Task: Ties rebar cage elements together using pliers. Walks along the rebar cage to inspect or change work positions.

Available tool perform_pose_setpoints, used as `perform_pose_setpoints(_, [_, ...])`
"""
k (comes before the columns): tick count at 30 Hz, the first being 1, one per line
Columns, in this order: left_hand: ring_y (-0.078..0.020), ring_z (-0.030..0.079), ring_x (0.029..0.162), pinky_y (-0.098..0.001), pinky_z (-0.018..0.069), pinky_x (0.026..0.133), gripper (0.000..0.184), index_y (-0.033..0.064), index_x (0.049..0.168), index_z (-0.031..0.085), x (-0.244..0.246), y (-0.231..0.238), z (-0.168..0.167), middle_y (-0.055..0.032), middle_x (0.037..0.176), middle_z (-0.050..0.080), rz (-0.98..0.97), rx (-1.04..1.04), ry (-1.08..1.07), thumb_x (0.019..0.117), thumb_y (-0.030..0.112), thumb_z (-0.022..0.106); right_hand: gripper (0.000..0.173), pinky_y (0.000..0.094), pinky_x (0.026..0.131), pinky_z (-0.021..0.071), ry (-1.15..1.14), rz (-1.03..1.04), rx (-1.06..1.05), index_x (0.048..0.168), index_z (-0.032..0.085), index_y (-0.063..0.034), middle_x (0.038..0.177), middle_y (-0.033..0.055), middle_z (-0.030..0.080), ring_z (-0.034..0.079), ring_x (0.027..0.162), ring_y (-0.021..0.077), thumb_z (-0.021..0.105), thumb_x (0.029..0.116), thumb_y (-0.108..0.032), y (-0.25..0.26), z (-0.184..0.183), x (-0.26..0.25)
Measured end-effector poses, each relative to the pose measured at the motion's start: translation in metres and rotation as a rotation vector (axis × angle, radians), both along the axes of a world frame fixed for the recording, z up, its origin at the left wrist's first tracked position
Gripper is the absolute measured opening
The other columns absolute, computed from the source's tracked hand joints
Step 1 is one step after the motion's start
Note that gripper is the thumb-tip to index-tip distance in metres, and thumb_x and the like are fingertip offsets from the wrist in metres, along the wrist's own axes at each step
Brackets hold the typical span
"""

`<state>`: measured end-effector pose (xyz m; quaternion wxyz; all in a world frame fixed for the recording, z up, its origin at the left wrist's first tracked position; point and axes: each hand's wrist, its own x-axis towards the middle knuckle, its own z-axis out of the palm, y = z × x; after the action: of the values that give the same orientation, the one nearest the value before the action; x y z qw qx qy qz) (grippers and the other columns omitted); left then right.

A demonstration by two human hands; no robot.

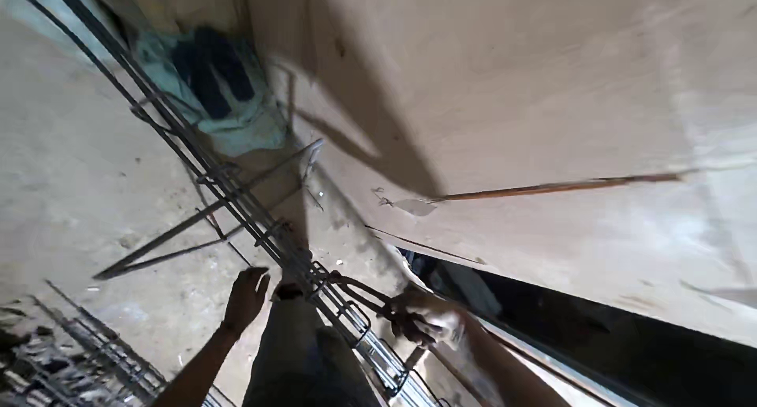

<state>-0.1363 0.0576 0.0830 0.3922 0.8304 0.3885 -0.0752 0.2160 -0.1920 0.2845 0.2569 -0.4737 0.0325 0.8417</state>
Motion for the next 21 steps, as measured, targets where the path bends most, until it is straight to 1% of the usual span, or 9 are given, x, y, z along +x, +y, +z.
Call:
perform_pose_setpoints(3, [-0.0411,0.064,0.116,-0.055,0.0501,0.103,0.036,-0.0027,0.125,0.067,-0.025,-0.02,0.067,-0.0256,0.122,0.067,0.142,-0.028,-0.018,0.1077,0.022,0.046,0.031,0.0236,0.05,0.0524,-0.14,-0.089,0.134,0.118,0.061,-0.0121,0.079,-0.0006,0.065,0.06,0.057,0.0079,0.047,0.1038,-0.036,-0.02,0.011,-0.036])
perform_pose_setpoints(6, [-0.0294,0.07,0.104,-0.0463,0.0575,0.092,0.035,-0.0037,0.129,0.064,-0.008,-0.043,0.15,-0.0207,0.12,0.069,0.195,-0.18,-0.223,0.1037,0.017,0.051,0.03,0.0295,0.052,0.0545,-0.309,-0.082,0.294,0.119,0.06,-0.0099,0.078,0.0019,0.064,0.061,0.058,0.0127,0.054,0.1021,-0.034,-0.045,0.039,-0.069])
perform_pose_setpoints(9, [-0.0219,0.059,0.129,-0.0403,0.0517,0.107,0.06,-0.0047,0.149,0.044,0.03,-0.074,0.23,-0.017,0.145,0.057,0.05,-0.459,-0.505,0.1045,0.035,0.049,0.035,0.034,0.054,0.0565,-0.328,-0.11,0.458,0.116,0.063,-0.0063,0.078,0.0043,0.068,0.064,0.059,0.0152,0.061,0.0976,-0.036,-0.079,0.067,-0.105])
perform_pose_setpoints(11, [-0.0138,0.055,0.134,-0.0379,0.047,0.114,0.07,0.0008,0.156,0.035,0.056,-0.097,0.265,-0.0071,0.149,0.056,-0.079,-0.59,-0.65,0.1056,0.047,0.049,0.032,0.0343,0.058,0.0583,-0.386,-0.175,0.557,0.113,0.067,-0.0052,0.083,0.004,0.071,0.066,0.064,0.0136,0.064,0.0964,-0.032,-0.103,0.083,-0.13])
perform_pose_setpoints(12, [-0.0108,0.058,0.129,-0.0358,0.0484,0.112,0.066,0.0022,0.156,0.034,0.069,-0.11,0.282,-0.0032,0.144,0.06,-0.121,-0.692,-0.722,0.1063,0.043,0.051,0.03,0.0332,0.064,0.0598,-0.429,-0.228,0.606,0.111,0.07,-0.0068,0.086,0.0016,0.073,0.068,0.069,0.0109,0.066,0.0956,-0.032,-0.116,0.087,-0.142])
perform_pose_setpoints(14, [-0.0091,0.068,0.107,-0.0323,0.0571,0.097,0.051,0.0013,0.145,0.042,0.095,-0.137,0.318,-0.0009,0.118,0.071,-0.158,-0.865,-0.803,0.1072,0.034,0.052,0.024,0.0288,0.072,0.0599,-0.498,-0.383,0.667,0.109,0.074,-0.0136,0.091,-0.0044,0.075,0.069,0.078,0.0054,0.072,0.093,-0.031,-0.144,0.09,-0.161])
perform_pose_setpoints(16, [-0.0088,0.068,0.102,-0.0297,0.0579,0.092,0.046,-0.0058,0.141,0.043,0.108,-0.154,0.334,-0.0041,0.114,0.071,-0.353,-0.91,-0.792,0.1072,0.024,0.053,0.019,0.0282,0.069,0.06,-0.565,-0.498,0.665,0.108,0.075,-0.0164,0.091,-0.0053,0.075,0.069,0.077,0.0052,0.074,0.0902,-0.024,-0.177,0.088,-0.178])
perform_pose_setpoints(18, [-0.0131,0.067,0.114,-0.0329,0.0563,0.101,0.053,-0.0085,0.146,0.041,0.118,-0.17,0.334,-0.0109,0.126,0.069,-0.658,-0.903,-0.758,0.1044,0.019,0.058,0.021,0.0288,0.071,0.0626,-0.618,-0.567,0.675,0.112,0.074,-0.0156,0.096,-0.004,0.076,0.071,0.08,0.0065,0.075,0.0908,-0.02,-0.215,0.086,-0.196])
perform_pose_setpoints(21, [-0.0104,0.066,0.116,-0.0265,0.0529,0.103,0.057,-0.0039,0.147,0.049,0.125,-0.199,0.347,-0.0153,0.132,0.067,-1.022,-0.562,-0.672,0.1,0.024,0.067,0.029,0.023,0.075,0.0588,-0.764,-0.632,0.7,0.114,0.071,-0.0065,0.1,-0.0015,0.074,0.068,0.084,0.0024,0.078,0.0872,-0.016,-0.258,0.094,-0.23])
